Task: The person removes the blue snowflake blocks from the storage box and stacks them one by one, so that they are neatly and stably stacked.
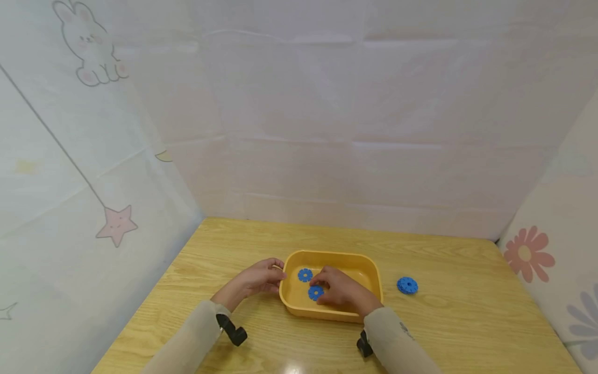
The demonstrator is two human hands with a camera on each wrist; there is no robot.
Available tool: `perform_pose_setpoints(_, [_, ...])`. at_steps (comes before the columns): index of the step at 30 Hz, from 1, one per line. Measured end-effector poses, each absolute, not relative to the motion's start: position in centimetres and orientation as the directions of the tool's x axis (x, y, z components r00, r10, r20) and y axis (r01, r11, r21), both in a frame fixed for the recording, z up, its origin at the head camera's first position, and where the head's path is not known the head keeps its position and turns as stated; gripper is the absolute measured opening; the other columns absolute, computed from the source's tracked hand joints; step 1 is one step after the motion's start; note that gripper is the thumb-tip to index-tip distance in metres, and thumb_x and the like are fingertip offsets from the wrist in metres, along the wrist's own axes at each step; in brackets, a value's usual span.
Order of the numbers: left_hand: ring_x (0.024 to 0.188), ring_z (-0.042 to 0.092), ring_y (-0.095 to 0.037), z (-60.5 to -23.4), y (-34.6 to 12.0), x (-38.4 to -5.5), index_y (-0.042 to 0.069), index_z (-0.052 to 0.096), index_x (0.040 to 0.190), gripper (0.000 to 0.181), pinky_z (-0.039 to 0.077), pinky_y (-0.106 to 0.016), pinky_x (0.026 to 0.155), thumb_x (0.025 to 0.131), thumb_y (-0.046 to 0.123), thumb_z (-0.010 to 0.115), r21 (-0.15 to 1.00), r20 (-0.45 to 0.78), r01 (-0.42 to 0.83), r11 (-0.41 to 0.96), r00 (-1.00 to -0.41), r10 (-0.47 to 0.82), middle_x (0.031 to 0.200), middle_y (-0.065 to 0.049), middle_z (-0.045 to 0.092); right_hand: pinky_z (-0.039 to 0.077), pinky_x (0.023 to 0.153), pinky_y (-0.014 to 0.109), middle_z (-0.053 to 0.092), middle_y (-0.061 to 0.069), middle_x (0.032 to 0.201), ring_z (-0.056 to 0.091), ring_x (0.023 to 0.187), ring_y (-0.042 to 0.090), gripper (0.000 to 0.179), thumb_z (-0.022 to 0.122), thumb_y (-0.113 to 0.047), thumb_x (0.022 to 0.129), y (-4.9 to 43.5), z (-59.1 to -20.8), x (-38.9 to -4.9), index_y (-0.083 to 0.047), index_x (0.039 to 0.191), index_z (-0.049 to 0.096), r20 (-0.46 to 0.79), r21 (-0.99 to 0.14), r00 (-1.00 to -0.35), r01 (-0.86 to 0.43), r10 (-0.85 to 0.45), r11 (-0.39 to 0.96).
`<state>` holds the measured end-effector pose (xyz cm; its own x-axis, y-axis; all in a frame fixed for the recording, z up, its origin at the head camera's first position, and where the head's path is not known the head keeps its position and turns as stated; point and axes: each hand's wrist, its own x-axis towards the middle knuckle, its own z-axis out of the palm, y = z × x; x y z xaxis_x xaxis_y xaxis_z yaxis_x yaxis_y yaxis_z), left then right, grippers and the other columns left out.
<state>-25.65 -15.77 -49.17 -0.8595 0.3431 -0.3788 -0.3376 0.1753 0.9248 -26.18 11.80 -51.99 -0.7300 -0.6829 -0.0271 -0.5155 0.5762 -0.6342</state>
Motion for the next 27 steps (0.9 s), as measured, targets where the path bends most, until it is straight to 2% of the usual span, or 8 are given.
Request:
perform_pose_setpoints(6, [0.071, 0.063, -0.015, -49.29, -15.79, -25.72, -0.001, 0.048, 0.128, 0.04, 0.06, -0.028, 0.065, 0.094, 0.008, 0.068, 0.927, -0.374, -0.334, 0.172, -0.863, 0.34, 0.085, -0.007, 0.063, 0.041, 0.072, 0.026, 0.055, -0.002, 0.098, 0.045, 0.082, 0.013, 0.031, 0.082, -0.017, 0.085, 11.71, -52.14, -25.99, -0.014, 0.114, 0.07, 0.002, -0.617, -0.733, -0.536, -0.68, 0.576])
perform_pose_setpoints(14, [0.071, 0.063, -0.015, -49.33, -15.89, -25.76, -0.002, 0.048, 0.129, 0.039, 0.061, -0.03, 0.068, 0.095, 0.008, 0.066, 0.926, -0.376, -0.337, 0.167, -0.858, 0.351, 0.085, -0.007, 0.063, 0.045, 0.072, 0.025, 0.057, -0.006, 0.094, 0.047, 0.08, 0.01, 0.033, 0.083, -0.019, 0.084, 11.62, -52.52, -25.98, -0.016, 0.114, 0.07, 0.044, -0.568, -0.733, -0.577, -0.678, 0.587])
perform_pose_setpoints(27, [0.071, 0.062, -0.015, -49.18, -15.77, -25.64, -0.002, 0.047, 0.129, 0.042, 0.06, -0.028, 0.065, 0.094, 0.008, 0.067, 0.926, -0.376, -0.34, 0.164, -0.858, 0.348, 0.084, -0.007, 0.062, 0.045, 0.069, 0.025, 0.057, -0.006, 0.09, 0.049, 0.079, 0.012, 0.038, 0.082, -0.019, 0.083, 11.65, -52.12, -25.9, -0.011, 0.118, 0.072, -0.027, -0.586, -0.756, -0.519, -0.654, 0.623])
